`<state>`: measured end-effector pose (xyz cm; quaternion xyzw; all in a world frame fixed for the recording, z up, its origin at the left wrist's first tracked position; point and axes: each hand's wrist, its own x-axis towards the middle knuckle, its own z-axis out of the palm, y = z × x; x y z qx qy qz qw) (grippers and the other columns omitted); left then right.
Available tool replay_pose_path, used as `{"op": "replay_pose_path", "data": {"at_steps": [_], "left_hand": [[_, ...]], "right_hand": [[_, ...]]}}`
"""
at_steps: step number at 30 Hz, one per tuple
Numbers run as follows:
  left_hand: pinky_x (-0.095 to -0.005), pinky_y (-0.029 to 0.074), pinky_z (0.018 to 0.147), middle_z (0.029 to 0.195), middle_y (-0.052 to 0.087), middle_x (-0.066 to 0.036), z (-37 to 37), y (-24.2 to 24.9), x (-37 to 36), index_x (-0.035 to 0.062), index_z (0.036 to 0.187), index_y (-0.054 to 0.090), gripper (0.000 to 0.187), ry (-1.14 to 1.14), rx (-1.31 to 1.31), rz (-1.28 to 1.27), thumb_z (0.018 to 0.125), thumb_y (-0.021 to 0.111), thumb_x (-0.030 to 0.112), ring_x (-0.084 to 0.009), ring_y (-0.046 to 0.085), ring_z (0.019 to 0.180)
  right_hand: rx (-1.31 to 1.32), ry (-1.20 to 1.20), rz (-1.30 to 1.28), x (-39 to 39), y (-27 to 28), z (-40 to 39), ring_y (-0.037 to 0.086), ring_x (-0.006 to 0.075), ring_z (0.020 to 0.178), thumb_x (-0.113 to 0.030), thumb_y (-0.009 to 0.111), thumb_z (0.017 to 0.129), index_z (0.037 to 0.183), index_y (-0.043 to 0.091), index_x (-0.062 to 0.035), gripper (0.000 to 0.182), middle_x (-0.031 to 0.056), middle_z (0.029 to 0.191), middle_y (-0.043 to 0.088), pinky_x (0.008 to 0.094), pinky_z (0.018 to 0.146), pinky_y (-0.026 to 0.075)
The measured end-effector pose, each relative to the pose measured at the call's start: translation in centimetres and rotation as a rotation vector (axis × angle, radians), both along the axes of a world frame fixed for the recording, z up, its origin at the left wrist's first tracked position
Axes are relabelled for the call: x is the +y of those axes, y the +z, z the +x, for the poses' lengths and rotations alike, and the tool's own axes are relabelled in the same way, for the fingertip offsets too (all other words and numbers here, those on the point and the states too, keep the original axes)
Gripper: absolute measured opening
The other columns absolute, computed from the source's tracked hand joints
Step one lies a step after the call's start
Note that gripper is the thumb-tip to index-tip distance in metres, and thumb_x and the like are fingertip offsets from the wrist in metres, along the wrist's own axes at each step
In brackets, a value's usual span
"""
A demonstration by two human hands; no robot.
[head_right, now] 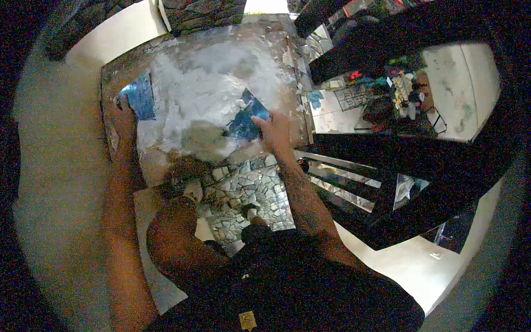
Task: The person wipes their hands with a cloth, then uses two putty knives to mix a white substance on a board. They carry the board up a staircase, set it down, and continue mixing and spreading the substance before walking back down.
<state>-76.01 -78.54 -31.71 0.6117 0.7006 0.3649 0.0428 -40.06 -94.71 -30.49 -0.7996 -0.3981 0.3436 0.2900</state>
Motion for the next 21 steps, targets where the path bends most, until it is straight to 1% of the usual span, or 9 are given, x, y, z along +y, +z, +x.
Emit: {"op": "replay_pose_path", "data": {"at_steps": [1, 2, 4, 6, 9, 13, 15, 18, 21], "left_hand": [[-0.0419, 0.044, 0.073, 0.088, 0.062, -0.024, -0.5, -0.3, 0.2, -0.0051, 0.1, 0.058, 0.036, -0.032, 0.034, 0.039, 0.088, 0.051, 0.028, -0.0377, 0.06, 0.081], [-0.0422, 0.044, 0.073, 0.089, 0.062, -0.024, -0.7, -0.4, 0.1, -0.005, 0.099, 0.058, 0.035, -0.042, 0.009, 0.056, 0.088, 0.051, 0.028, -0.0379, 0.06, 0.081], [-0.0426, 0.044, 0.073, 0.09, 0.061, -0.025, -0.7, -0.4, 0.3, -0.0048, 0.098, 0.058, 0.035, -0.069, -0.037, 0.096, 0.089, 0.05, 0.028, -0.0382, 0.059, 0.082], [-0.0431, 0.044, 0.074, 0.091, 0.061, -0.025, -1.0, -1.3, 0.7, -0.0046, 0.099, 0.058, 0.034, -0.003, -0.025, 0.01, 0.088, 0.051, 0.027, -0.0392, 0.059, 0.084], [-0.0437, 0.043, 0.077, 0.094, 0.06, -0.026, -0.7, -0.8, 0.5, -0.0044, 0.101, 0.057, 0.034, 0.01, -0.094, -0.026, 0.088, 0.051, 0.027, -0.0404, 0.058, 0.088], [-0.0438, 0.042, 0.081, 0.099, 0.059, -0.026, -1.1, -1.1, 0.7, -0.004, 0.106, 0.056, 0.036, 0.017, -0.139, -0.07, 0.088, 0.051, 0.027, -0.0412, 0.056, 0.094], [-0.0437, 0.042, 0.082, 0.101, 0.059, -0.026, -0.8, -0.7, 0.5, -0.004, 0.108, 0.055, 0.036, 0.022, -0.076, 0.003, 0.088, 0.051, 0.026, -0.0408, 0.055, 0.096], [-0.0436, 0.042, 0.083, 0.103, 0.059, -0.025, -0.6, -0.5, 0.1, -0.0038, 0.109, 0.055, 0.037, 0.019, -0.042, 0.019, 0.088, 0.051, 0.026, -0.0409, 0.055, 0.097], [-0.0435, 0.042, 0.083, 0.103, 0.058, -0.025, -0.8, -0.2, 0.0, -0.0039, 0.108, 0.055, 0.038, -0.046, -0.087, 0.029, 0.087, 0.051, 0.027, -0.0413, 0.055, 0.098]], "right_hand": [[0.043, -0.014, -0.019, 0.8, 1.6, -0.8, 0.053, 0.0092, 0.048, -0.019, 0.07, 0.076, 0.075, 0.061, 0.0006, 0.022, 0.0009, 0.052, 0.052, 0.0258, 0.043, 0.039], [0.123, -0.018, 0.067, 1.4, -0.3, -0.3, 0.049, 0.0077, 0.047, -0.017, 0.069, 0.076, 0.075, 0.061, 0.0003, 0.019, -0.0001, 0.055, 0.053, 0.0248, 0.044, 0.038], [0.143, 0.04, 0.102, 3.3, -2.4, 0.6, 0.048, 0.0071, 0.047, -0.015, 0.068, 0.077, 0.075, 0.062, 0.0, 0.016, -0.0004, 0.057, 0.053, 0.0246, 0.044, 0.037], [0.088, 0.098, 0.108, 5.6, -1.6, 0.8, 0.048, 0.0065, 0.049, -0.01, 0.066, 0.076, 0.077, 0.063, 0.0002, 0.011, 0.0003, 0.06, 0.056, 0.0241, 0.044, 0.037], [0.156, 0.153, 0.017, 8.4, 1.0, 0.5, 0.05, 0.0077, 0.049, -0.009, 0.065, 0.077, 0.078, 0.063, 0.0019, 0.011, 0.0013, 0.061, 0.058, 0.0246, 0.045, 0.038], [-0.206, 0.458, 0.237, 13.6, -0.4, 0.9, 0.058, 0.0223, 0.056, -0.014, 0.066, 0.074, 0.087, 0.065, 0.0009, 0.02, 0.0114, 0.065, 0.062, 0.0359, 0.057, 0.046], [-0.674, 0.729, 0.436, 16.0, 1.6, -0.2, 0.061, 0.0326, 0.065, -0.018, 0.065, 0.073, 0.094, 0.065, -0.0055, 0.025, 0.0164, 0.073, 0.063, 0.0413, 0.062, 0.047], [-0.851, 0.874, 0.419, 16.1, 6.8, -3.2, 0.06, 0.0371, 0.071, -0.017, 0.06, 0.073, 0.096, 0.064, -0.0088, 0.024, 0.0172, 0.078, 0.063, 0.0443, 0.062, 0.047], [-0.991, 1.07, 0.37, 14.5, 10.5, -5.3, 0.061, 0.0351, 0.071, -0.012, 0.057, 0.073, 0.098, 0.061, -0.0096, 0.026, 0.0161, 0.076, 0.062, 0.045, 0.061, 0.048]]}}
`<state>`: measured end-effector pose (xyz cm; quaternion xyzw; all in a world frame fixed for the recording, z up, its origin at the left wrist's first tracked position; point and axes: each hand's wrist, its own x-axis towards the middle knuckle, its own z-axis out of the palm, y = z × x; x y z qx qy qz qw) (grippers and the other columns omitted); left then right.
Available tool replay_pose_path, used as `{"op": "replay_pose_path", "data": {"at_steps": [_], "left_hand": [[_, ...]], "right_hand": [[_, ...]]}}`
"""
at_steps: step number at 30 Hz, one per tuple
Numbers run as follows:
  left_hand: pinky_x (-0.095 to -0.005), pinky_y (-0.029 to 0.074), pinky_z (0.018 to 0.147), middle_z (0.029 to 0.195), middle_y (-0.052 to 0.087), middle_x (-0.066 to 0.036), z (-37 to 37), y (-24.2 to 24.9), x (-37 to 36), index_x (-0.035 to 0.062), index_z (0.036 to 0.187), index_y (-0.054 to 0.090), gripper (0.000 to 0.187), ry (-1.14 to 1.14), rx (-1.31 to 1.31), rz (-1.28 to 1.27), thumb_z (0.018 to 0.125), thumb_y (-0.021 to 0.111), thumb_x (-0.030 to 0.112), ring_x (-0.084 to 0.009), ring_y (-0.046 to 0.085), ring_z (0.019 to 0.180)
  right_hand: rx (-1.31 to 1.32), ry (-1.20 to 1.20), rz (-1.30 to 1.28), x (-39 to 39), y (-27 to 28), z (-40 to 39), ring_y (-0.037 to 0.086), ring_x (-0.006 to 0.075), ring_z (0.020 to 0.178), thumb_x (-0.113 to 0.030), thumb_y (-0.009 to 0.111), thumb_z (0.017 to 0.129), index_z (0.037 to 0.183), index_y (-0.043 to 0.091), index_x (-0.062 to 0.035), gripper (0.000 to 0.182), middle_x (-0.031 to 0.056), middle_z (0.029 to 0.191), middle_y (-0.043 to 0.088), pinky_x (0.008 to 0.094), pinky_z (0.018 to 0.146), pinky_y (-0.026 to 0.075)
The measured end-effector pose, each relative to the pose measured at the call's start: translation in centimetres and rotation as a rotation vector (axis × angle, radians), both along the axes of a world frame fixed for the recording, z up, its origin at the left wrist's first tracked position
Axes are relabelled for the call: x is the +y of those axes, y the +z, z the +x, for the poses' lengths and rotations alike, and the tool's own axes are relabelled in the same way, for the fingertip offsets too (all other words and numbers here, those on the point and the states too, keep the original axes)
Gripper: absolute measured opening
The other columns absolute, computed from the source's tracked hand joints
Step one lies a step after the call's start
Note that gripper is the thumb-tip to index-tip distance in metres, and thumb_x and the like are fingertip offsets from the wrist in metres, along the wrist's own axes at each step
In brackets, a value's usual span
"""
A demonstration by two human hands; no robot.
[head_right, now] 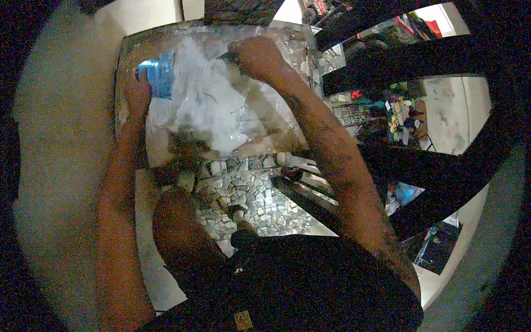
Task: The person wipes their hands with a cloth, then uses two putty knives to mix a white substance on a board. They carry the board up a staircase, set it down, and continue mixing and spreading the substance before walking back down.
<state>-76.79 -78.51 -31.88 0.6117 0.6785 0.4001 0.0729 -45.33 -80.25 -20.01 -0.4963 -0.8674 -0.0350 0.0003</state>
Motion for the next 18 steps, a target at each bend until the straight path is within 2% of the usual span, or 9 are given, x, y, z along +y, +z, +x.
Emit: {"op": "replay_pose_path", "data": {"at_steps": [1, 4, 7, 10, 14, 15, 18], "left_hand": [[-0.0436, 0.042, 0.083, 0.104, 0.058, -0.025, -0.1, 0.1, -0.1, -0.0039, 0.108, 0.055, 0.038, -0.03, -0.022, 0.01, 0.087, 0.051, 0.028, -0.0414, 0.054, 0.098], [-0.0445, 0.042, 0.084, 0.103, 0.058, -0.026, -0.4, -1.2, 0.5, -0.0044, 0.107, 0.055, 0.039, 0.035, -0.044, -0.078, 0.088, 0.05, 0.029, -0.0418, 0.054, 0.097], [-0.0459, 0.042, 0.084, 0.103, 0.057, -0.028, -0.3, -1.3, 0.6, -0.0055, 0.105, 0.055, 0.04, 0.068, 0.019, -0.033, 0.088, 0.049, 0.03, -0.0422, 0.054, 0.097], [-0.0472, 0.041, 0.083, 0.1, 0.057, -0.029, -0.7, -2.4, 1.0, -0.0057, 0.103, 0.056, 0.041, 0.115, 0.094, -0.002, 0.087, 0.049, 0.031, -0.0432, 0.054, 0.095], [-0.0476, 0.042, 0.082, 0.097, 0.058, -0.03, -1.2, -3.8, 1.9, -0.0055, 0.101, 0.057, 0.042, 0.115, 0.044, -0.034, 0.087, 0.05, 0.033, -0.044, 0.055, 0.092], [-0.0477, 0.042, 0.082, 0.096, 0.058, -0.03, -1.3, -4.0, 2.0, -0.0054, 0.101, 0.057, 0.042, 0.104, 0.044, -0.033, 0.087, 0.05, 0.033, -0.044, 0.055, 0.092], [-0.048, 0.042, 0.082, 0.096, 0.058, -0.03, -0.7, -2.3, 0.9, -0.0053, 0.101, 0.057, 0.042, 0.085, 0.082, -0.008, 0.087, 0.049, 0.034, -0.0442, 0.055, 0.092]], "right_hand": [[-0.082, 0.069, -0.001, -0.4, 0.0, -0.1, 0.061, 0.0339, 0.072, -0.009, 0.055, 0.072, 0.099, 0.061, -0.0105, 0.028, 0.0142, 0.08, 0.063, 0.0447, 0.061, 0.048], [0.045, 0.144, 0.015, -3.4, 0.2, 0.2, 0.062, 0.0327, 0.072, -0.007, 0.053, 0.071, 0.102, 0.06, -0.0111, 0.032, 0.013, 0.084, 0.063, 0.0435, 0.061, 0.049], [-0.019, 0.183, 0.021, -6.6, -1.1, 0.5, 0.062, 0.0319, 0.073, -0.004, 0.053, 0.071, 0.101, 0.058, -0.0108, 0.032, 0.0116, 0.086, 0.063, 0.0426, 0.061, 0.05], [0.089, 0.108, 0.031, -9.0, -1.3, 0.9, 0.063, 0.0314, 0.072, -0.004, 0.053, 0.071, 0.101, 0.059, -0.0105, 0.031, 0.0114, 0.09, 0.063, 0.0414, 0.062, 0.05], [0.276, -0.255, 0.001, -8.1, -1.9, 4.8, 0.063, 0.0311, 0.07, -0.012, 0.063, 0.075, 0.102, 0.06, -0.0085, 0.027, 0.0145, 0.084, 0.065, 0.0407, 0.059, 0.048], [0.405, -0.289, -0.015, -8.3, -2.2, 5.5, 0.062, 0.0311, 0.067, -0.016, 0.068, 0.074, 0.1, 0.06, -0.0054, 0.029, 0.0151, 0.077, 0.064, 0.0396, 0.058, 0.047], [0.53, -0.322, 0.033, -9.8, -3.3, 5.7, 0.062, 0.0306, 0.065, -0.016, 0.069, 0.074, 0.095, 0.061, -0.0025, 0.026, 0.0155, 0.078, 0.064, 0.0382, 0.058, 0.047]]}}
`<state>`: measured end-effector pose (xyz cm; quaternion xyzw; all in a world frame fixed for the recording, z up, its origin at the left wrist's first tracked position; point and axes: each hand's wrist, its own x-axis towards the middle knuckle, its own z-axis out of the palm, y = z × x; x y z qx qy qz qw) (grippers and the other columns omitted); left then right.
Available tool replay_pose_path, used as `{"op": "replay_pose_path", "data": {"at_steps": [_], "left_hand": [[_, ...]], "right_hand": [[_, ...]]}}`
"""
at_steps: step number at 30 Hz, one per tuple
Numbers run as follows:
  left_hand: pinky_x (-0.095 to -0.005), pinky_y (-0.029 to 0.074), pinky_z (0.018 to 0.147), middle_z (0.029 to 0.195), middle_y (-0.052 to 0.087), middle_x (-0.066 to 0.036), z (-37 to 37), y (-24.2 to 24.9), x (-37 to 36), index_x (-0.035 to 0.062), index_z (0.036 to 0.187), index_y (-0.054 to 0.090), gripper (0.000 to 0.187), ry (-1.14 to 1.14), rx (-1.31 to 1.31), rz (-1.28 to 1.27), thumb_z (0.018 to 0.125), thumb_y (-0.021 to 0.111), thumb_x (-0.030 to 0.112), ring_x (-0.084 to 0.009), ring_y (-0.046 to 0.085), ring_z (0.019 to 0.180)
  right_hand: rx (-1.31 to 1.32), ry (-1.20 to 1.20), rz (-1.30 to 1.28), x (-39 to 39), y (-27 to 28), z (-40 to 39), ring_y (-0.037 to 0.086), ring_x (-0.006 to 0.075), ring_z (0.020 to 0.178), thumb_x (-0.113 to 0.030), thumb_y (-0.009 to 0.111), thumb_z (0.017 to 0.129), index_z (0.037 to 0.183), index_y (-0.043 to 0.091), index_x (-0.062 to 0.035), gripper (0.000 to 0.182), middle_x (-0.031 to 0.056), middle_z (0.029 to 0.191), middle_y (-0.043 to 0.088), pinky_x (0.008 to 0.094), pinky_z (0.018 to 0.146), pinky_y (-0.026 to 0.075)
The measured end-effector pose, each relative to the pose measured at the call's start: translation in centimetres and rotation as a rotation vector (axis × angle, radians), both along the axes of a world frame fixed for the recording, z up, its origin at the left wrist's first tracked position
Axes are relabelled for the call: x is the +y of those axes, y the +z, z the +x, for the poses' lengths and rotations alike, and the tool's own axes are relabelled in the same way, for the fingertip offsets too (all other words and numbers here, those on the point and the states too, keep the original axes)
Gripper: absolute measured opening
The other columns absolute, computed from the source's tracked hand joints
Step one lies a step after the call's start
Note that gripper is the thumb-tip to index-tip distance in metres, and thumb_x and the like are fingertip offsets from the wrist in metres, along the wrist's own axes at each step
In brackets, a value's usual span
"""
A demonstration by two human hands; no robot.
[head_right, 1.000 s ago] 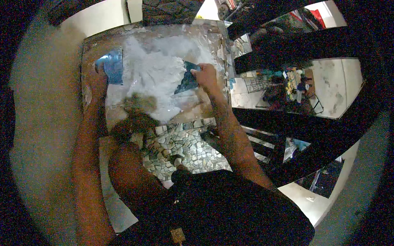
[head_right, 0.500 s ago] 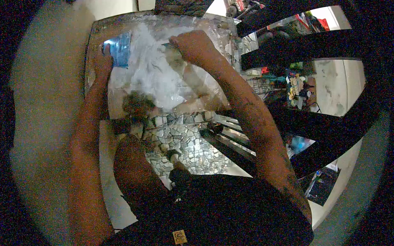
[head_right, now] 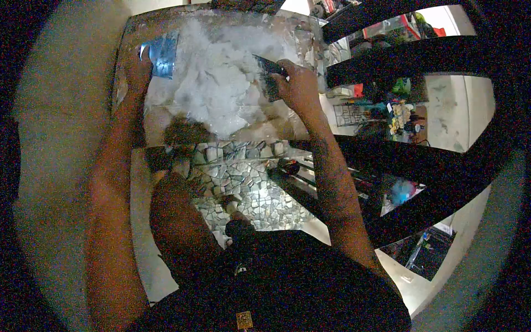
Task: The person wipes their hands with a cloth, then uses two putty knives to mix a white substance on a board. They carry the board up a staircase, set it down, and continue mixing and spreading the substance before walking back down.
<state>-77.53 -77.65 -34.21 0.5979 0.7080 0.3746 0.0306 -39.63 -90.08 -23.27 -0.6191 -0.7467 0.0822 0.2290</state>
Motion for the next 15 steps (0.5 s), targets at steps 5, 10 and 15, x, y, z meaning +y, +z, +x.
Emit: {"op": "replay_pose_path", "data": {"at_steps": [5, 10, 15], "left_hand": [[-0.0482, 0.041, 0.083, 0.101, 0.058, -0.029, -0.2, -1.0, 0.5, -0.0044, 0.105, 0.056, 0.043, 0.059, 0.07, 0.005, 0.088, 0.049, 0.034, -0.044, 0.054, 0.095], [-0.048, 0.04, 0.084, 0.104, 0.057, -0.029, -2.1, -3.3, 1.8, -0.0034, 0.11, 0.053, 0.044, -0.042, 0.243, 0.028, 0.088, 0.048, 0.035, -0.044, 0.053, 0.098], [-0.0482, 0.041, 0.083, 0.1, 0.057, -0.028, -0.2, -0.6, 0.5, -0.0035, 0.105, 0.054, 0.041, -0.014, 0.014, -0.006, 0.088, 0.048, 0.034, -0.0443, 0.054, 0.096]], "right_hand": [[-0.133, 0.146, 0.093, -1.1, 2.2, -2.1, 0.062, 0.0282, 0.065, -0.011, 0.066, 0.072, 0.094, 0.064, -0.0087, 0.022, 0.0107, 0.081, 0.064, 0.0367, 0.057, 0.048], [-0.419, 0.423, 0.067, -3.3, -0.1, -4.7, 0.061, 0.0253, 0.075, -0.009, 0.055, 0.074, 0.103, 0.061, -0.0136, 0.03, 0.0059, 0.095, 0.062, 0.036, 0.059, 0.051], [-0.413, 0.477, 0.123, -3.5, -2.3, -4.6, 0.061, 0.0276, 0.074, -0.01, 0.056, 0.073, 0.102, 0.061, -0.0111, 0.029, 0.0079, 0.095, 0.062, 0.0362, 0.061, 0.051]]}}
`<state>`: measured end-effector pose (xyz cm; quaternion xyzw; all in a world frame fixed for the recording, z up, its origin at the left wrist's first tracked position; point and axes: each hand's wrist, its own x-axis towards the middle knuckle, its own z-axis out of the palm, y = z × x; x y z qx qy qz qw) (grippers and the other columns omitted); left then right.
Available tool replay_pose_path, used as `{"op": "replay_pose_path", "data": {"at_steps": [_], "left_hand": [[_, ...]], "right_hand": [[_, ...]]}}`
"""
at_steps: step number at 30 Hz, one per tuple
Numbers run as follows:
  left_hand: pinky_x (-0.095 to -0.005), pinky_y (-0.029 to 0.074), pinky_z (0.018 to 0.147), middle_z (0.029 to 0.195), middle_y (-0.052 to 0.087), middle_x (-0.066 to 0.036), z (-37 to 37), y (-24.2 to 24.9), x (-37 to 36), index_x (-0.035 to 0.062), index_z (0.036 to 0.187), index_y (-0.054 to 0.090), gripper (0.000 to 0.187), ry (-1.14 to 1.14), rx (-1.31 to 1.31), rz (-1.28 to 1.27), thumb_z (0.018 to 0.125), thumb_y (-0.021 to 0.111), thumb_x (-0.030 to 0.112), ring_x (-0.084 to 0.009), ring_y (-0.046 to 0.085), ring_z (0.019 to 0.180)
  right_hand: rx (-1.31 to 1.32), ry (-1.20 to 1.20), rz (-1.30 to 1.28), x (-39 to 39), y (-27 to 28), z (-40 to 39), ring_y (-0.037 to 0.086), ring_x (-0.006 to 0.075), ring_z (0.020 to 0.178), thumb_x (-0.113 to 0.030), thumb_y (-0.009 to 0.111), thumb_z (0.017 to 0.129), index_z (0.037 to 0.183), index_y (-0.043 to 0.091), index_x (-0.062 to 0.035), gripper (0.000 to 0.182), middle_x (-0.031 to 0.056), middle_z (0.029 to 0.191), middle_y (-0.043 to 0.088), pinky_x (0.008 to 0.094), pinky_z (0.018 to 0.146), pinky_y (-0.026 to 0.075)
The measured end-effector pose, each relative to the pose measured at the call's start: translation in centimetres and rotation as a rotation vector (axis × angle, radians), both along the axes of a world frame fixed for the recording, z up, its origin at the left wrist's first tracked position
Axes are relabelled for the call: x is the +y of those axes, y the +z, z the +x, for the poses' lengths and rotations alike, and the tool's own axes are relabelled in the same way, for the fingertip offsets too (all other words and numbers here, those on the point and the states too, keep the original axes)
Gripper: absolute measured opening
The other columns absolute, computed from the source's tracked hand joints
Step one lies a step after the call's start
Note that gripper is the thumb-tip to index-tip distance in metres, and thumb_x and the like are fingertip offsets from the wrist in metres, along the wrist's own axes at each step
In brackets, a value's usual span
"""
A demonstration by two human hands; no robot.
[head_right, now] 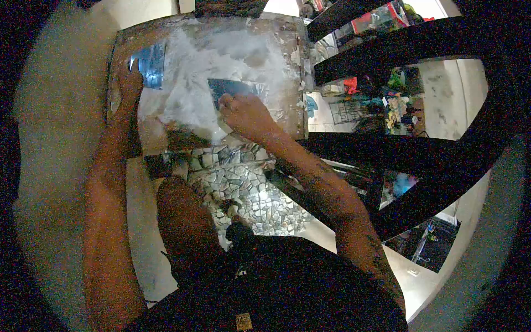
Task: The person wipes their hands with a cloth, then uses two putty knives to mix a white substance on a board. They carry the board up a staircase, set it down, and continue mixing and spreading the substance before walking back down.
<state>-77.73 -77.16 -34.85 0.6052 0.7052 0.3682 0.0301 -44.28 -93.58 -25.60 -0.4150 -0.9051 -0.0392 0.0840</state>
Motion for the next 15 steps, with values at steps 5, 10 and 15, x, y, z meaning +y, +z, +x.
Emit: {"op": "replay_pose_path", "data": {"at_steps": [5, 10, 15], "left_hand": [[-0.0466, 0.042, 0.081, 0.097, 0.058, -0.028, 0.6, 1.1, -0.8, -0.0038, 0.103, 0.055, 0.04, 0.051, 0.087, 0.007, 0.088, 0.049, 0.033, -0.0438, 0.055, 0.094], [-0.0466, 0.043, 0.081, 0.099, 0.058, -0.028, 0.8, 1.0, -0.8, -0.0039, 0.104, 0.056, 0.04, 0.019, 0.019, 0.059, 0.087, 0.05, 0.031, -0.0435, 0.055, 0.094], [-0.0457, 0.043, 0.083, 0.101, 0.058, -0.028, 0.2, 0.8, -0.3, -0.0041, 0.107, 0.056, 0.041, 0.041, 0.109, 0.001, 0.087, 0.051, 0.031, -0.0425, 0.056, 0.095]], "right_hand": [[0.239, -0.224, -0.074, 1.9, 4.8, 2.7, 0.061, 0.0279, 0.065, -0.011, 0.066, 0.07, 0.09, 0.065, -0.0069, 0.021, 0.0132, 0.078, 0.062, 0.0349, 0.059, 0.049], [0.546, -0.737, -0.284, 0.3, 0.3, 6.2, 0.061, 0.0241, 0.066, -0.024, 0.07, 0.075, 0.086, 0.061, -0.0023, 0.026, 0.0121, 0.073, 0.061, 0.035, 0.06, 0.047], [1.138, -0.954, -0.569, -4.1, -6.8, 6.5, 0.051, 0.0091, 0.057, -0.016, 0.068, 0.078, 0.08, 0.053, -0.0049, 0.019, 0.0005, 0.066, 0.052, 0.0237, 0.048, 0.041]]}}
